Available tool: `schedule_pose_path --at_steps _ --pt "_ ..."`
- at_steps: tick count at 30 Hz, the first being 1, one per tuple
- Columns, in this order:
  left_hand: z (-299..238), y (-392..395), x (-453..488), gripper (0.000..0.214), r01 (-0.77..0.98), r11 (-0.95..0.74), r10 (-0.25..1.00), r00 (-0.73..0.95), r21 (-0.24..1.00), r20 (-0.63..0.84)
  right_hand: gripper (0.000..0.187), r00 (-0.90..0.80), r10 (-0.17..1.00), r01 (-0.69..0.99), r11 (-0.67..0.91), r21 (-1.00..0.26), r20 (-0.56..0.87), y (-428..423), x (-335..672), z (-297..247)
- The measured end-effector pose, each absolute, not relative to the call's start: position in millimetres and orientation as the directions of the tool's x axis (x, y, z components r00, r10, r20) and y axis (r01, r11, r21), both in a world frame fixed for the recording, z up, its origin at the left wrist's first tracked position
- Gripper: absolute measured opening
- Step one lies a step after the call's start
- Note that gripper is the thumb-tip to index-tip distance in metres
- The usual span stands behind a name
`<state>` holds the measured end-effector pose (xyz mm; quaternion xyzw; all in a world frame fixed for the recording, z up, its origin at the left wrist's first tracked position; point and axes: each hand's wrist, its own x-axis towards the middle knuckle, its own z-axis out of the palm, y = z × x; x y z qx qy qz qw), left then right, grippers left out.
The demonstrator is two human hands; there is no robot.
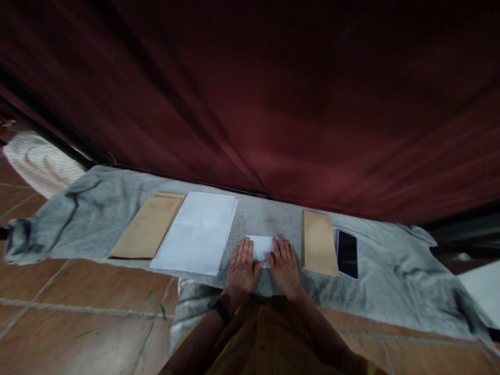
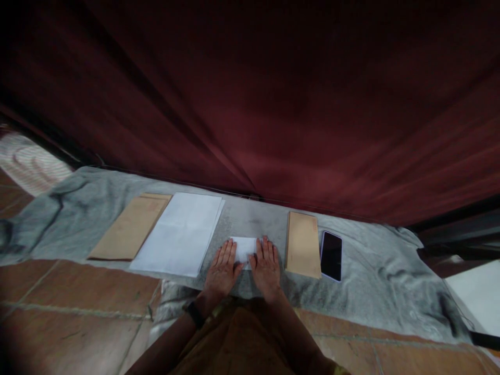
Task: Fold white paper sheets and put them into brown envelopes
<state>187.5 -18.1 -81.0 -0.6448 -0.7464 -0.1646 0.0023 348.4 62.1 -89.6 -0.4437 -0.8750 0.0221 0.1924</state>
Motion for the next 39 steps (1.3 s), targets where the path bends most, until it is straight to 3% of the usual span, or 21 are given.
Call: schedule_pose_path --at_steps 4,9,18,26,39 --pt "-82 -23 188 0.065 0.969 0.113 0.962 -0.162 0.221 0.218 0.055 -0.527 0.784 0.775 0.602 -0.194 0.329 62 349 -92" --pt "-83 -43 189 0.063 0.988 -0.008 0.964 -0.033 0.155 0.262 0.056 -0.515 0.789 0.785 0.591 -0.184 0.335 61 347 -91" --pt "-83 -77 184 0.061 0.989 -0.127 0.956 0.102 0.073 0.274 0.053 -0.499 0.829 0.813 0.549 -0.196 0.251 59 337 -73" --pt "-81 -76 186 0.05 0.983 -0.141 0.97 0.113 0.119 0.217 0.045 -0.794 0.575 0.489 0.797 -0.354 0.197 40 291 -65" --pt "-74 -86 179 0.062 0.991 -0.131 0.941 0.113 0.037 0.318 0.053 -0.649 0.735 0.699 0.678 -0.227 0.196 65 335 -79"
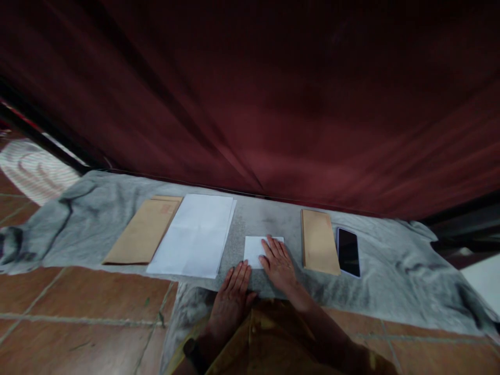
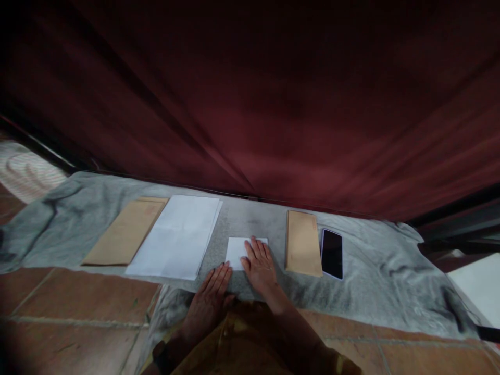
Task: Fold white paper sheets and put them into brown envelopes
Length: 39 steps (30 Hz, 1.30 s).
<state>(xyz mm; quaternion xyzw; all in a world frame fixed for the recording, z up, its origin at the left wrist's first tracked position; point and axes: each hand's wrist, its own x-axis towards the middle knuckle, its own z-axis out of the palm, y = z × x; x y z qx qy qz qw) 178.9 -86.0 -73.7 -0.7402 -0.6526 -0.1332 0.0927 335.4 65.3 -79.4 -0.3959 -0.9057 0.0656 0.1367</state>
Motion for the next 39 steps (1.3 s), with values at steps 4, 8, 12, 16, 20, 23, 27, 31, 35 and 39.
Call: schedule_pose_path --at_steps 4,8,12,16,20,23,27,31,35,39 --pt "-72 -85 181 0.062 0.993 -0.118 0.949 0.105 0.029 0.297 0.055 -0.576 0.786 0.769 0.614 -0.178 0.225 58 349 -83" --pt "-72 -73 188 0.063 0.993 -0.105 0.95 0.086 0.05 0.299 0.056 -0.551 0.798 0.798 0.589 -0.126 0.244 52 354 -84" --pt "-76 -61 199 0.07 0.973 -0.227 0.933 0.203 0.047 0.298 0.056 -0.534 0.809 0.817 0.569 -0.097 0.244 49 360 -83" --pt "-78 -60 201 0.077 0.962 -0.265 0.933 0.238 0.068 0.271 0.056 -0.519 0.82 0.824 0.555 -0.112 0.243 47 372 -86" --pt "-76 -67 194 0.077 0.96 -0.265 0.948 0.243 0.086 0.207 0.056 -0.504 0.829 0.824 0.546 -0.154 0.243 44 383 -91" --pt "-73 -71 192 0.08 0.968 -0.233 0.964 0.217 0.093 0.155 0.056 -0.503 0.833 0.817 0.545 -0.188 0.231 42 387 -91" --pt "-69 -72 195 0.084 0.971 -0.217 0.973 0.208 0.101 0.096 0.058 -0.494 0.842 0.811 0.536 -0.235 0.215 49 387 -83" --pt "-66 -71 199 0.084 0.973 -0.213 0.976 0.208 0.087 0.065 0.058 -0.589 0.779 0.734 0.627 -0.263 0.215 57 374 -70" --pt "-64 -70 203 0.08 0.976 -0.21 0.977 0.208 0.055 0.048 0.055 -0.716 0.685 0.639 0.721 -0.269 0.134 49 357 -66" --pt "-67 -70 202 0.069 0.974 -0.222 0.974 0.219 0.037 0.061 0.053 -0.653 0.748 0.712 0.66 -0.24 0.12 36 355 -73"
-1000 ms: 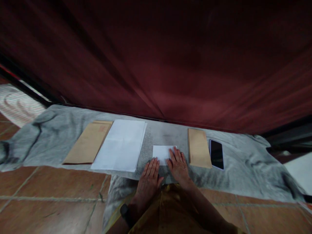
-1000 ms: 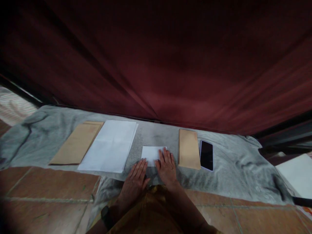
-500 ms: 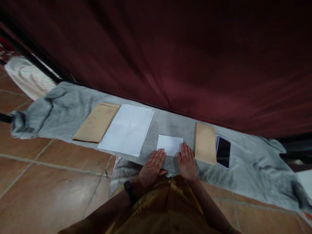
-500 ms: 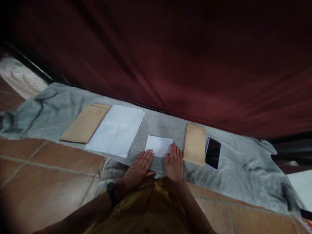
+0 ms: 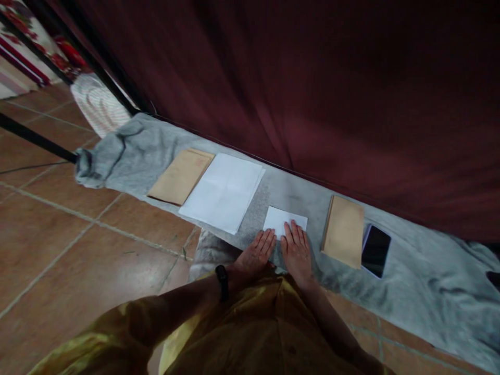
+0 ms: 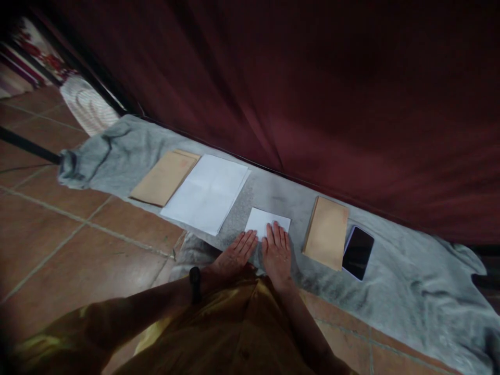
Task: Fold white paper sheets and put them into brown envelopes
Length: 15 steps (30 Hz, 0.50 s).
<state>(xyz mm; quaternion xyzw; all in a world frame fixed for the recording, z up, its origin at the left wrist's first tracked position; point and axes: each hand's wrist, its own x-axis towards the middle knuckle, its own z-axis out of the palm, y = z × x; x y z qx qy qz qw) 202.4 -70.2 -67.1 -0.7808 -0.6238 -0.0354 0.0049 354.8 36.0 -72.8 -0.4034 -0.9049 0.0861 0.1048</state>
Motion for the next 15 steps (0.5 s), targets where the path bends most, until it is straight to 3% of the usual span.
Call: schedule_pose_path --at_steps 9,15 --pt "-72 -71 198 0.063 0.97 -0.242 0.964 0.244 -0.032 0.105 0.053 -0.569 0.798 0.762 0.602 -0.237 0.197 45 378 -82" --pt "-81 -71 192 0.068 0.961 -0.275 0.944 0.275 -0.025 0.184 0.058 -0.445 0.878 0.805 0.479 -0.35 0.177 60 378 -79"
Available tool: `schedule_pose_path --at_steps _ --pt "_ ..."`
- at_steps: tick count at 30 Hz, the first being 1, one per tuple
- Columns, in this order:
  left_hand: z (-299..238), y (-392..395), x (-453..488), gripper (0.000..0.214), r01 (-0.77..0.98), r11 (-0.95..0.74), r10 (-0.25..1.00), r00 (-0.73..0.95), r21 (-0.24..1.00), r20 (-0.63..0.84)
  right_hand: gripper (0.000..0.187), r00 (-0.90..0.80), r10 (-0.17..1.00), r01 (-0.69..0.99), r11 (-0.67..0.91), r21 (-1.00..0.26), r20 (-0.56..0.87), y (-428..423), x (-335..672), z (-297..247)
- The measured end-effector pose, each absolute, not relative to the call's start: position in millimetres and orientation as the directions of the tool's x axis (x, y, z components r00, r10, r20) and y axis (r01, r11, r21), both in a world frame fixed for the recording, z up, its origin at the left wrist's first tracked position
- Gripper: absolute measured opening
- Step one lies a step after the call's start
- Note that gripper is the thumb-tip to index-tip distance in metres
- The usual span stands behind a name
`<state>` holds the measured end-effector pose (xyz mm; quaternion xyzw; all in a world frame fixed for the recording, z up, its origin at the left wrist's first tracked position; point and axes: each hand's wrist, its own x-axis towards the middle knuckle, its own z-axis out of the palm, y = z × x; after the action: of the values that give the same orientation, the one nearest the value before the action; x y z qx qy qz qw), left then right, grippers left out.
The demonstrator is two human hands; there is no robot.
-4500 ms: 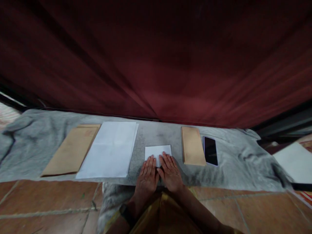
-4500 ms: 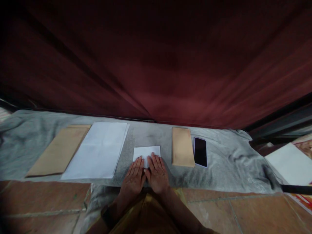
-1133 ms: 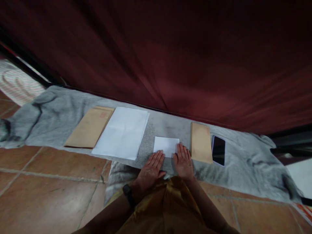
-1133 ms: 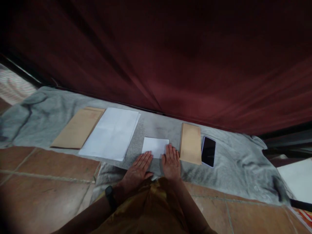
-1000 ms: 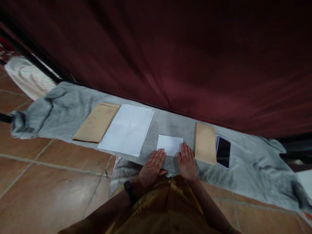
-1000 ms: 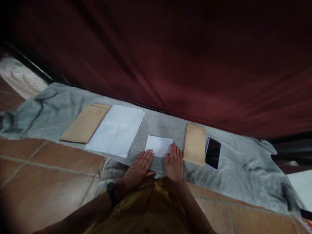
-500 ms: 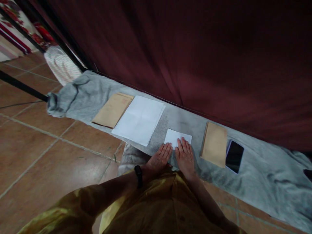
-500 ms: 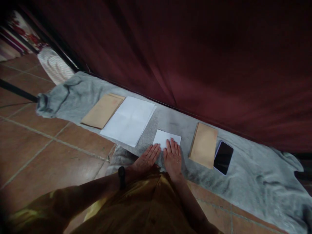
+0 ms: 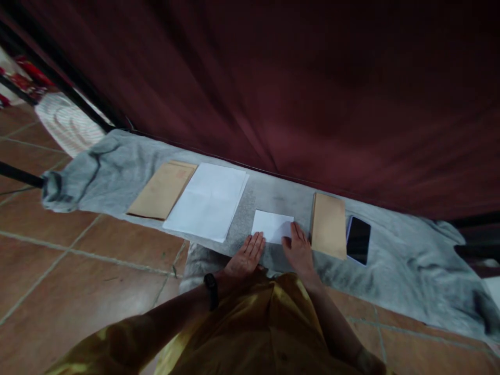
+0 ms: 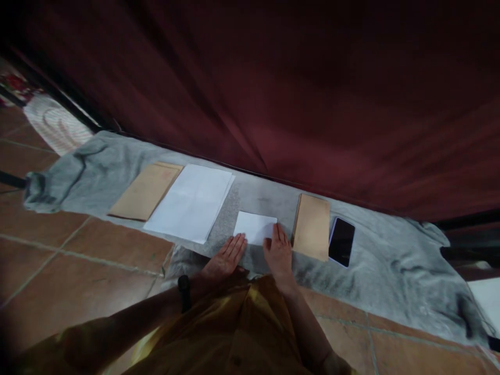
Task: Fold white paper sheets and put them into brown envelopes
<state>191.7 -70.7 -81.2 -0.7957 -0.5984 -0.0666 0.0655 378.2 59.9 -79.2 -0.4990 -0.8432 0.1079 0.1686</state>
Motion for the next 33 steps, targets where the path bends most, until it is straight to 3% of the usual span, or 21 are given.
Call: schedule_pose_path --at_steps 4,10,14,23,29,33 --pt "-85 -70 188 0.085 0.96 -0.281 0.933 0.271 0.011 0.238 0.052 -0.309 0.948 0.854 0.312 -0.417 0.077 75 374 -71" --pt "-88 -68 189 0.076 0.966 -0.25 0.924 0.218 0.064 0.316 0.032 -0.179 0.977 0.86 0.097 -0.501 -0.118 93 366 -61" --pt "-85 -66 186 0.067 0.966 -0.23 0.93 0.183 0.117 0.318 0.019 -0.178 0.972 0.836 0.067 -0.545 -0.153 93 368 -61" --pt "-60 -8 199 0.065 0.969 -0.074 0.93 -0.018 0.236 0.366 0.023 -0.181 0.963 0.781 0.017 -0.624 -0.2 89 362 -58" --pt "-82 11 210 0.065 0.978 -0.053 0.935 -0.023 0.204 0.355 0.023 -0.178 0.964 0.811 0.029 -0.584 -0.2 76 365 -55" --pt "-90 8 210 0.063 0.981 -0.062 0.931 -0.011 0.187 0.364 0.024 -0.184 0.981 0.916 0.148 -0.374 -0.064 65 372 -49"
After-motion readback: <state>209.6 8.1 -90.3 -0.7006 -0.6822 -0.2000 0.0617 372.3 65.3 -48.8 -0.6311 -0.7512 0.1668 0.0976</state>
